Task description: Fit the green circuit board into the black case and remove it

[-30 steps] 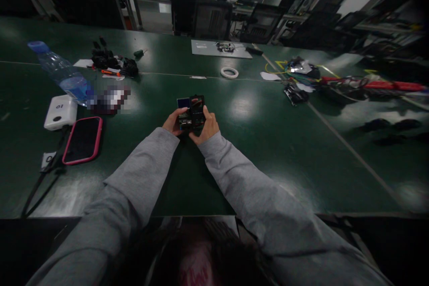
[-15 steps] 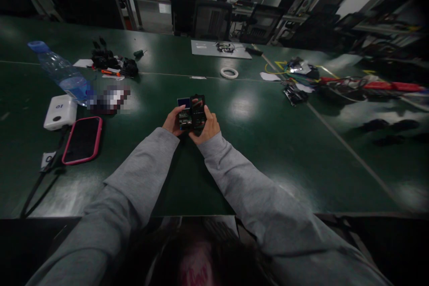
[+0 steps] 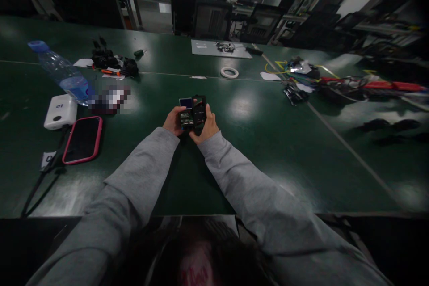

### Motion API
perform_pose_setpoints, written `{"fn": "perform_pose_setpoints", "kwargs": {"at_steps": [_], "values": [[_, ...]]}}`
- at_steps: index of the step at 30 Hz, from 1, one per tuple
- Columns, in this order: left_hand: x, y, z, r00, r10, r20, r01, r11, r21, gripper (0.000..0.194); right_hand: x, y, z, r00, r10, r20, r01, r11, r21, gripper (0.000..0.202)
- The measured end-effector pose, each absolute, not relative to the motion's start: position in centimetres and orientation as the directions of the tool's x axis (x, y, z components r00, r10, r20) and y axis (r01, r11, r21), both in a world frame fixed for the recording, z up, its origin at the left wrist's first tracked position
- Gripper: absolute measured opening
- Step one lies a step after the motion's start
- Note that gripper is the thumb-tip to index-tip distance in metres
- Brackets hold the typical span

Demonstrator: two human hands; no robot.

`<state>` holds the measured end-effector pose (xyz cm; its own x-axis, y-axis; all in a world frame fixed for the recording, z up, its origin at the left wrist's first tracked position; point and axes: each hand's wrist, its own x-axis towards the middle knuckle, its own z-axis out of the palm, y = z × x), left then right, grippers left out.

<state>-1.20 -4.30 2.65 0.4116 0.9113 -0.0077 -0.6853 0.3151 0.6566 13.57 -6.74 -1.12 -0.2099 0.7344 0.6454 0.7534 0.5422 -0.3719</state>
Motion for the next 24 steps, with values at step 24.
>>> {"fn": "perform_pose_setpoints", "kwargs": {"at_steps": [24], "values": [[-1.6,-4.0,2.1,0.354,0.935,-0.011,-0.718,0.279,0.638,0.055,13.8,-5.6,-2.2,-0.196,0.71,0.676,0.706,0.581,-0.406,0.102]]}}
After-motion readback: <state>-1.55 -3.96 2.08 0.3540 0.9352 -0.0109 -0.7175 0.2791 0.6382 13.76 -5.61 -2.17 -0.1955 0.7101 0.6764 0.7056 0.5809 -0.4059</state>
